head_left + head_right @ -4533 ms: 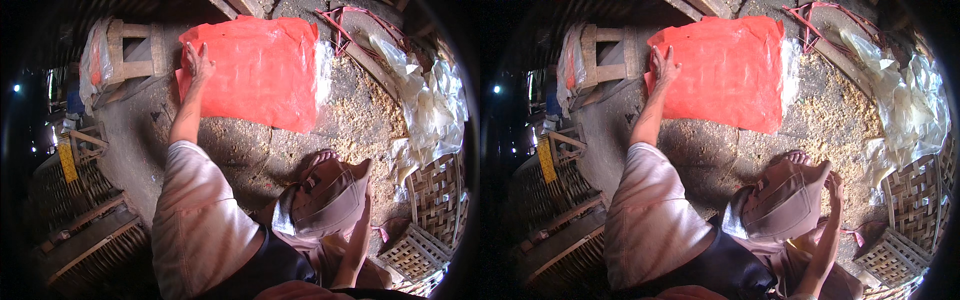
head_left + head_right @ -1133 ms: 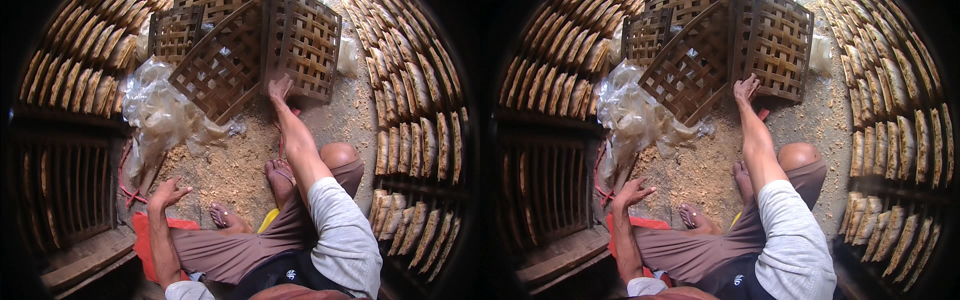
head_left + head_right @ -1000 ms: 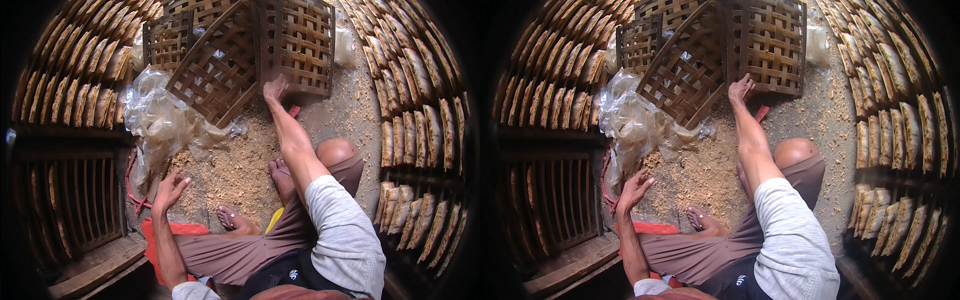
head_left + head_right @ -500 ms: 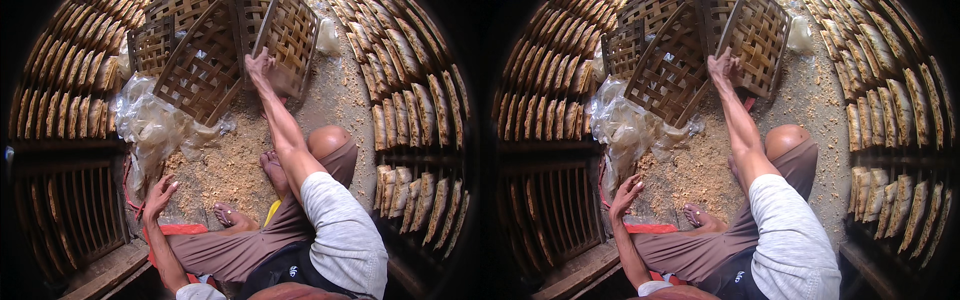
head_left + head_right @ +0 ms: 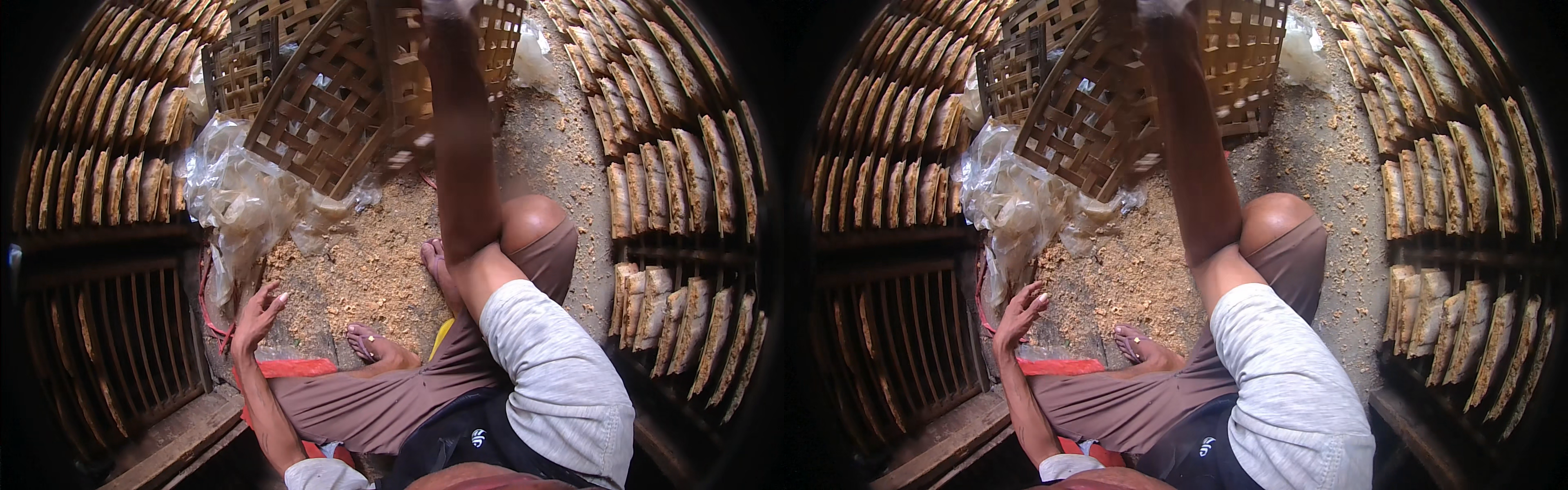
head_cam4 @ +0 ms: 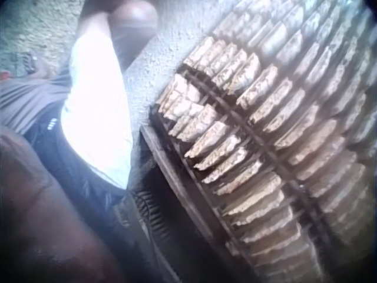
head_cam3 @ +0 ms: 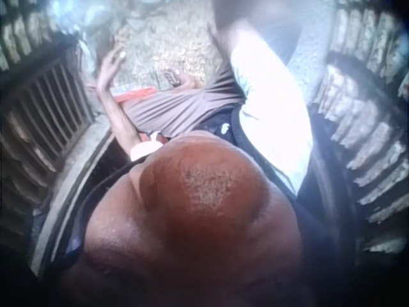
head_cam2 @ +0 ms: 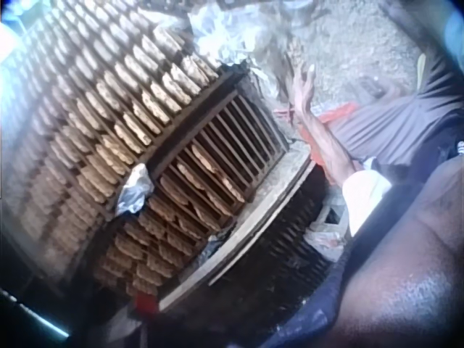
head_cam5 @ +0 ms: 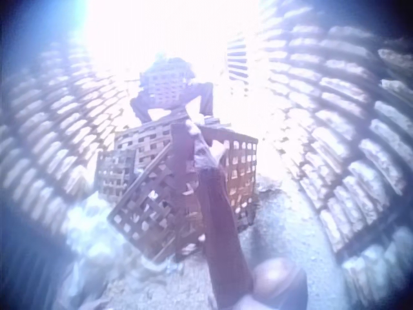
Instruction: The person sits on the floor and assembles bamboo trays by placing a red plastic sheet and a clear plastic sheet inside a woven bamboo frame. The person handles the trays and sheets by hand, arranging them on the floor.
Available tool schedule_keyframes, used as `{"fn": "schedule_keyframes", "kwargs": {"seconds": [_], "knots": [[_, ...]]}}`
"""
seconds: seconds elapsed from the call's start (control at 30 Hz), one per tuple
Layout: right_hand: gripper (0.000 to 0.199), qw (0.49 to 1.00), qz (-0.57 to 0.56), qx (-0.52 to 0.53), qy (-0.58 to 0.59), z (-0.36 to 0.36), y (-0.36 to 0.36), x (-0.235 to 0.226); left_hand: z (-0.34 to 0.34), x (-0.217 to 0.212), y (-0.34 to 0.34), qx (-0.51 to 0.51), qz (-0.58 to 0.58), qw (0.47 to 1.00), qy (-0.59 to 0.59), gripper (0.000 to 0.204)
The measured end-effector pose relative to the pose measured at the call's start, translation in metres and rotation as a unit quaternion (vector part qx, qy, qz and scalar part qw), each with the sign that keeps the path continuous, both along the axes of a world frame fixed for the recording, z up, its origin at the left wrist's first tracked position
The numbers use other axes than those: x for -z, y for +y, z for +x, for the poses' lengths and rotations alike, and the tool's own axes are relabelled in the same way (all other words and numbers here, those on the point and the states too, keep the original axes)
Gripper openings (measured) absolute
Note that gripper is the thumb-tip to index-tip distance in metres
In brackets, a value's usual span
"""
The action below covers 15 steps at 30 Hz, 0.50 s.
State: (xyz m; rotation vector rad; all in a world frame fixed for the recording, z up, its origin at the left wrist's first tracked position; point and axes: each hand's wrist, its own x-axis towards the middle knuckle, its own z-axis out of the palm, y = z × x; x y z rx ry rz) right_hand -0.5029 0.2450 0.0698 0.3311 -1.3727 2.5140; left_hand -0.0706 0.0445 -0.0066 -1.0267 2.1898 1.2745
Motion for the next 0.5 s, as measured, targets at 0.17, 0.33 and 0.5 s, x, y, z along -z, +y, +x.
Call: {"fn": "schedule_keyframes", "kwargs": {"seconds": [0.17, 0.33, 0.5], "knots": [[0.056, 0.907, -0.293, -0.294, 0.07, 0.09, 0.002, -0.076, -0.013, 0.001, 0.003, -0.054, 0.049, 0.997, 0.032, 0.069], [0.055, 0.791, -0.409, -0.449, -0.078, 0.152, -0.041, -0.069, -0.011, -0.019, 0.005, -0.126, 0.031, 0.983, 0.126, 0.08], [0.054, 0.684, -0.442, -0.516, -0.266, 0.198, -0.068, -0.038, -0.005, -0.035, -0.003, -0.195, -0.007, 0.949, 0.247, 0.088]]}}
